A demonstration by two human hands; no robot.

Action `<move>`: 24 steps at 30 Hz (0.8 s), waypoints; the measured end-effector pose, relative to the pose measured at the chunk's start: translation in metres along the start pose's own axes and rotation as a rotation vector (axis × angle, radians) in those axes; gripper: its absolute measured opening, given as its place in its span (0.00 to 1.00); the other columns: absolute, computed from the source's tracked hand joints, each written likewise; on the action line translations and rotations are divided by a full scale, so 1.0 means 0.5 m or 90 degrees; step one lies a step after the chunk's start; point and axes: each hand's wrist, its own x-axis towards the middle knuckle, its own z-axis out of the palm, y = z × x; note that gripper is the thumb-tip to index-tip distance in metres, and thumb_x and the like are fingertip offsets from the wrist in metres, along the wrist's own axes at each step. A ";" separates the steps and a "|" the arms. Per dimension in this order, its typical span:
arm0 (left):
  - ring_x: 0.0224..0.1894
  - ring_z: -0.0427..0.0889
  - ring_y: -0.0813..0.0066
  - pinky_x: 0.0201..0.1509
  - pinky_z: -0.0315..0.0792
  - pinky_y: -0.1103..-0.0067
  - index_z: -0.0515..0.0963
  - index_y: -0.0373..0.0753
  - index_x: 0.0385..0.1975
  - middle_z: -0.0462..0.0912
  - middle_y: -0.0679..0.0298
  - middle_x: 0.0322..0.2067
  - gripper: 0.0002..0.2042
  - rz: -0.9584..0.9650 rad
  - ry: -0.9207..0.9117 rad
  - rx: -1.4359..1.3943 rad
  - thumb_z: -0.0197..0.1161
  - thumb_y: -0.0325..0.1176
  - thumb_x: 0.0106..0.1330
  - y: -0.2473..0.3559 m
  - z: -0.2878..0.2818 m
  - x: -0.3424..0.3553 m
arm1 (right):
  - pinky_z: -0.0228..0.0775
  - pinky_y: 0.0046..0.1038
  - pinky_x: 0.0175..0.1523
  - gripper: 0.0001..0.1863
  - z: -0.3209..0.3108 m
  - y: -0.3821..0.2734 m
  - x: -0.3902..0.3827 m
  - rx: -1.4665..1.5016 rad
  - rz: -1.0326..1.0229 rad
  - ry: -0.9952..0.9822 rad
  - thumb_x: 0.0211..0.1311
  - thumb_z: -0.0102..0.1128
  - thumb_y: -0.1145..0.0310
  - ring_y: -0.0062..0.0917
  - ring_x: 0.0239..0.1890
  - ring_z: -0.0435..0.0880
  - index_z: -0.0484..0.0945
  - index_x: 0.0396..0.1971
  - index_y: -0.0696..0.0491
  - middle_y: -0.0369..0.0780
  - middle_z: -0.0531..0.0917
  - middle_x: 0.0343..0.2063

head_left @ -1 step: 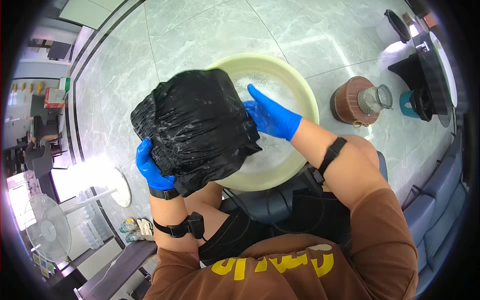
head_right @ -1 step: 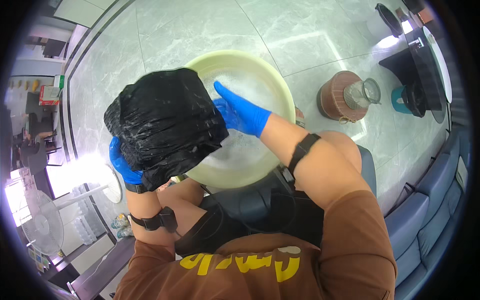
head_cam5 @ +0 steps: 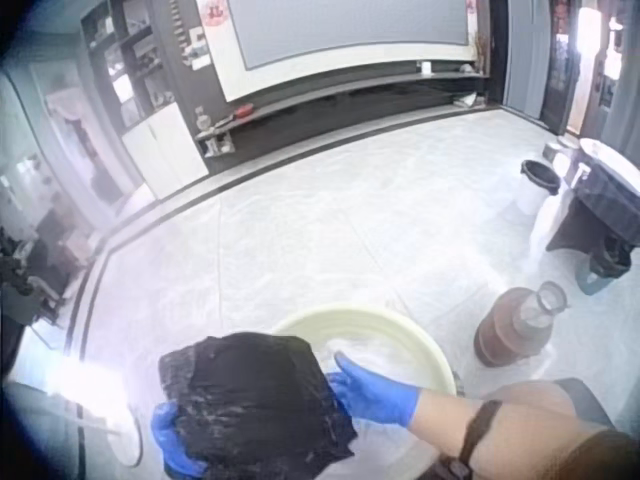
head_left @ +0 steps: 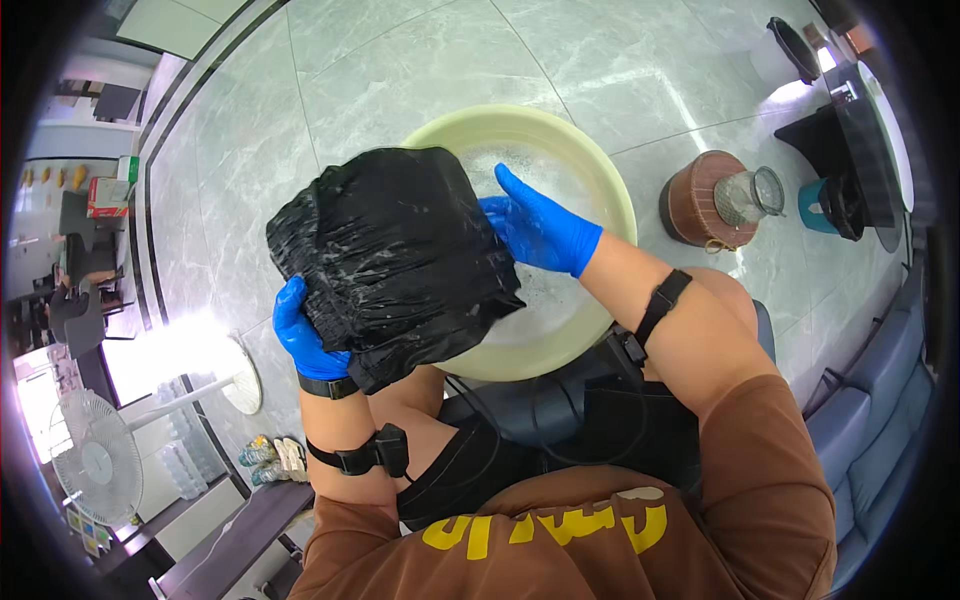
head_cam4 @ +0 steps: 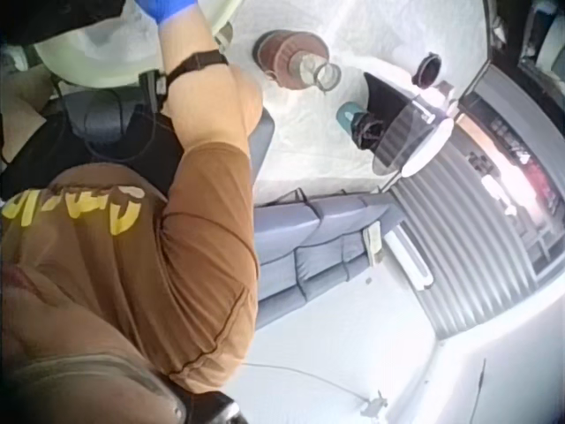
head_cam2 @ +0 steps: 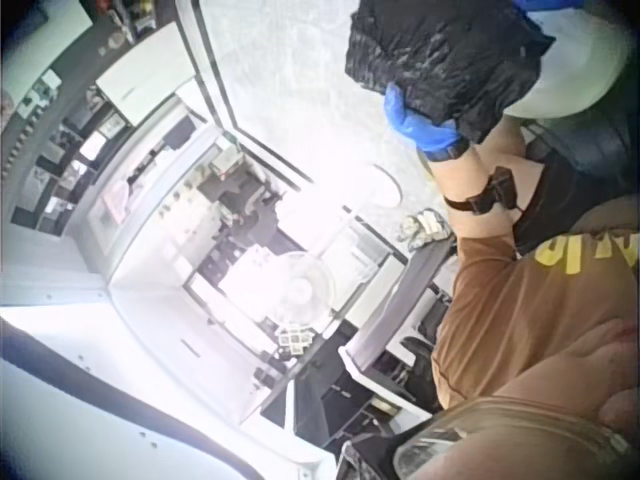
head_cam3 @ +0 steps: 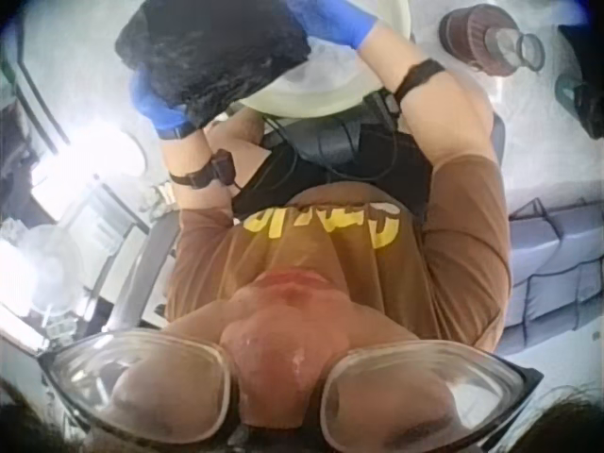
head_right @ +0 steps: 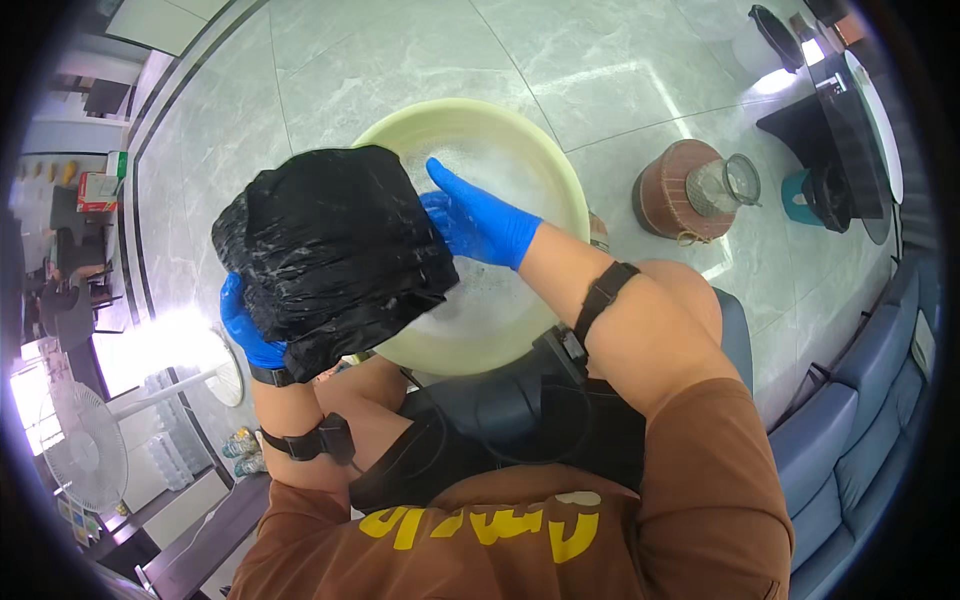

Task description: Hand washing black shorts in a basin with soap and water.

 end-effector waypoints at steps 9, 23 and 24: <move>0.56 0.82 0.55 0.62 0.76 0.63 0.71 0.32 0.63 0.81 0.52 0.56 0.25 -0.103 0.044 0.270 0.58 0.26 0.63 -0.023 0.070 -0.012 | 0.75 0.31 0.58 0.30 0.035 -0.037 -0.024 -0.300 -0.153 0.177 0.53 0.77 0.64 0.27 0.51 0.83 0.79 0.55 0.60 0.43 0.84 0.50; 0.47 0.84 0.70 0.55 0.78 0.74 0.77 0.30 0.55 0.85 0.58 0.47 0.20 0.001 0.057 0.525 0.68 0.23 0.63 -0.181 0.104 -0.023 | 0.78 0.41 0.45 0.32 0.097 -0.021 -0.020 -0.978 -0.292 0.690 0.43 0.76 0.51 0.45 0.41 0.85 0.73 0.41 0.58 0.50 0.85 0.37; 0.47 0.84 0.70 0.55 0.78 0.74 0.77 0.30 0.55 0.85 0.58 0.47 0.20 -0.001 0.056 0.527 0.68 0.23 0.63 -0.185 0.104 -0.022 | 0.79 0.41 0.45 0.32 0.096 -0.018 -0.017 -1.014 -0.322 0.703 0.44 0.75 0.51 0.45 0.41 0.85 0.73 0.42 0.58 0.51 0.85 0.36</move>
